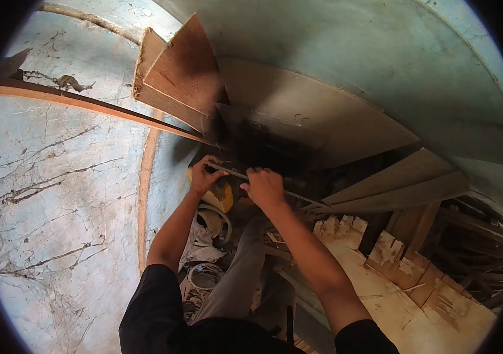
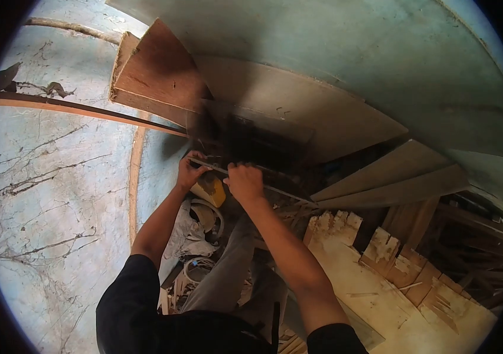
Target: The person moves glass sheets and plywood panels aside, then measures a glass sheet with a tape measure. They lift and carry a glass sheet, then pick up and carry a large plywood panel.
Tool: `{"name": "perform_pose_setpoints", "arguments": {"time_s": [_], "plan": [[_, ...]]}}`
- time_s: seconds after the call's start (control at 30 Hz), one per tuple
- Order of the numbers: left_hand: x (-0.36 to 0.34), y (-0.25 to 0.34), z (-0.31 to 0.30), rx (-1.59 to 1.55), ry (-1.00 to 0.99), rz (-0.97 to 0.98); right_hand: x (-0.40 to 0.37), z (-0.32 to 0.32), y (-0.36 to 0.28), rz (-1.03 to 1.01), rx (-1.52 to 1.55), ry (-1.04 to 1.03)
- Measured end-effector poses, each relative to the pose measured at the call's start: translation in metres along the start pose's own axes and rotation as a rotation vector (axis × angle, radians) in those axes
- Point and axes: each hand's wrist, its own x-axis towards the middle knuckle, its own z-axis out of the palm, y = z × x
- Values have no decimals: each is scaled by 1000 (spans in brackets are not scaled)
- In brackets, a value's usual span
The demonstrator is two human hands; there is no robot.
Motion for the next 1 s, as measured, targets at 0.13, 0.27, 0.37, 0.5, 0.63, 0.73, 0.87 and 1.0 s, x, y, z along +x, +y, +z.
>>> {"name": "perform_pose_setpoints", "arguments": {"time_s": [0.13, 0.27, 0.37, 0.5, 0.63, 0.73, 0.87, 1.0], "plan": [[-10, 0, -4, -23, -15, -45, 4, 20, -8, 6, -9, 18], [-18, -8, -12, 133, 3, -7, 4, 36, -13, -76, -153, -26], [-19, -1, -16, 256, 16, 92, -2, 39, -15, -123, -147, 22], [-24, 7, -6, 210, -18, 111, -20, 29, -11, -93, -146, 29], [-33, 21, 10, 212, -45, 148, -47, 20, -2, -38, -134, -23], [-37, 38, 17, 203, -87, 192, -67, 14, 1, -35, -138, 40], [-40, 76, 22, 262, -137, 239, -94, -2, -1, -34, -103, 54], [-50, 101, 28, 325, -198, 338, -129, -11, -4, 1, -60, 99]]}}
